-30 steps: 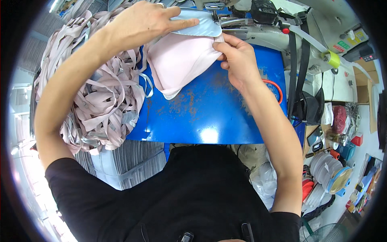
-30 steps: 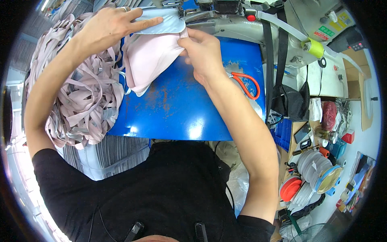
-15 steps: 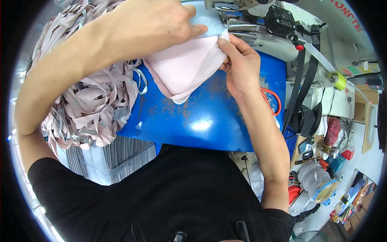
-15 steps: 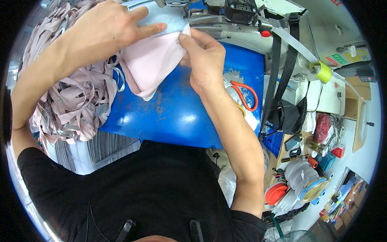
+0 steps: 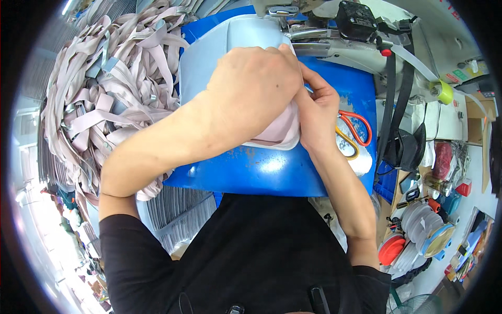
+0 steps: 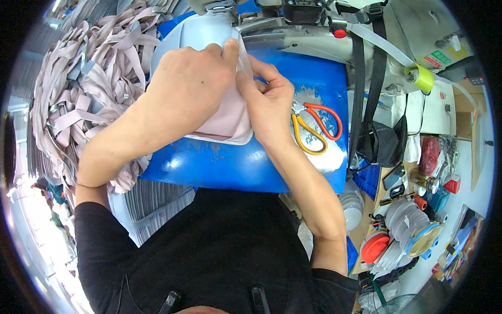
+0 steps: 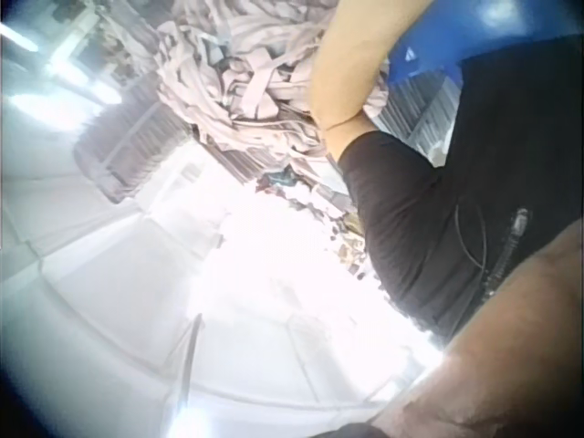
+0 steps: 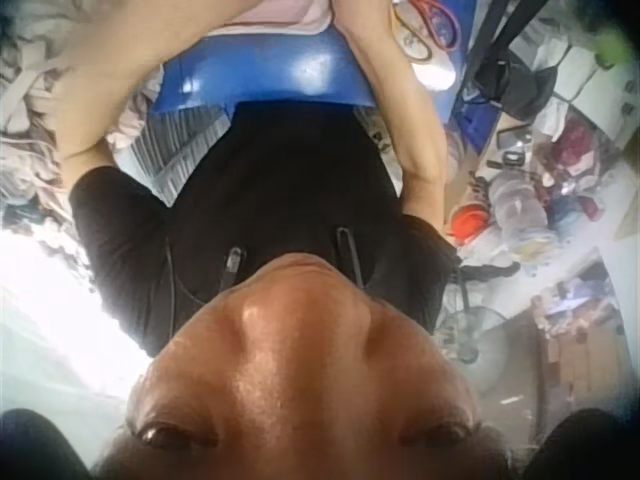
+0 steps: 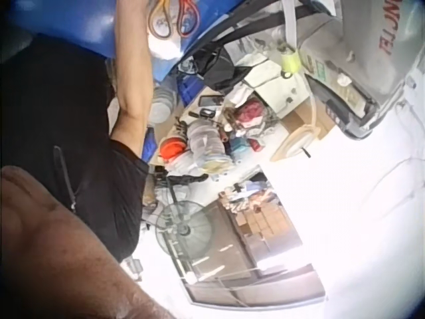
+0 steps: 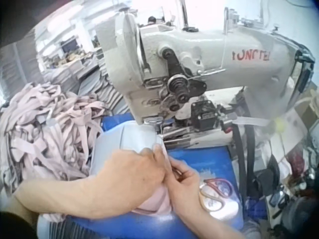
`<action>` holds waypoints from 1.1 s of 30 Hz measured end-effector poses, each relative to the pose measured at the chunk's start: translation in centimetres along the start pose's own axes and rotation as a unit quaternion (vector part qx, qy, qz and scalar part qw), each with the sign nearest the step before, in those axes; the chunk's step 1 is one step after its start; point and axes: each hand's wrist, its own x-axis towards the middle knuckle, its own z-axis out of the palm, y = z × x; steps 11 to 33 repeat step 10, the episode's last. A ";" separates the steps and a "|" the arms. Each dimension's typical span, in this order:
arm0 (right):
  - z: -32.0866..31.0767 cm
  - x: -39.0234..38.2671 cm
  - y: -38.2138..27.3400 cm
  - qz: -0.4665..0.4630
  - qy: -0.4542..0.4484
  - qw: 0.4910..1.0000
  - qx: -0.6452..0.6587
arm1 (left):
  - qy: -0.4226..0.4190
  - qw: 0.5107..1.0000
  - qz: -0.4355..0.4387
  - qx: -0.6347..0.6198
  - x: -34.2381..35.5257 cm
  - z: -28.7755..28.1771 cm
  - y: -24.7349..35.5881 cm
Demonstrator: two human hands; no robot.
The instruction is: The person sews light blue fabric masks using a sewing machine. They repeatedly pick up a mask, align the edges, feed it through the machine, and then use scissors to trim the excess thread. The finished masks are stacked on the table.
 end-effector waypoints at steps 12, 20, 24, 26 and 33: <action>1.7 1.7 -0.7 -0.015 0.009 1.000 0.016 | -0.001 1.000 -0.017 -0.002 1.9 1.5 0.2; 1.7 1.7 -0.7 -0.015 0.009 1.000 0.016 | -0.001 1.000 -0.017 -0.002 1.9 1.5 0.2; 1.7 1.7 -0.7 -0.015 0.009 1.000 0.016 | -0.001 1.000 -0.017 -0.002 1.9 1.5 0.2; 1.7 1.7 -0.7 -0.015 0.009 1.000 0.016 | -0.001 1.000 -0.017 -0.002 1.9 1.5 0.2; 1.7 1.7 -0.7 -0.015 0.009 1.000 0.016 | -0.001 1.000 -0.017 -0.002 1.9 1.5 0.2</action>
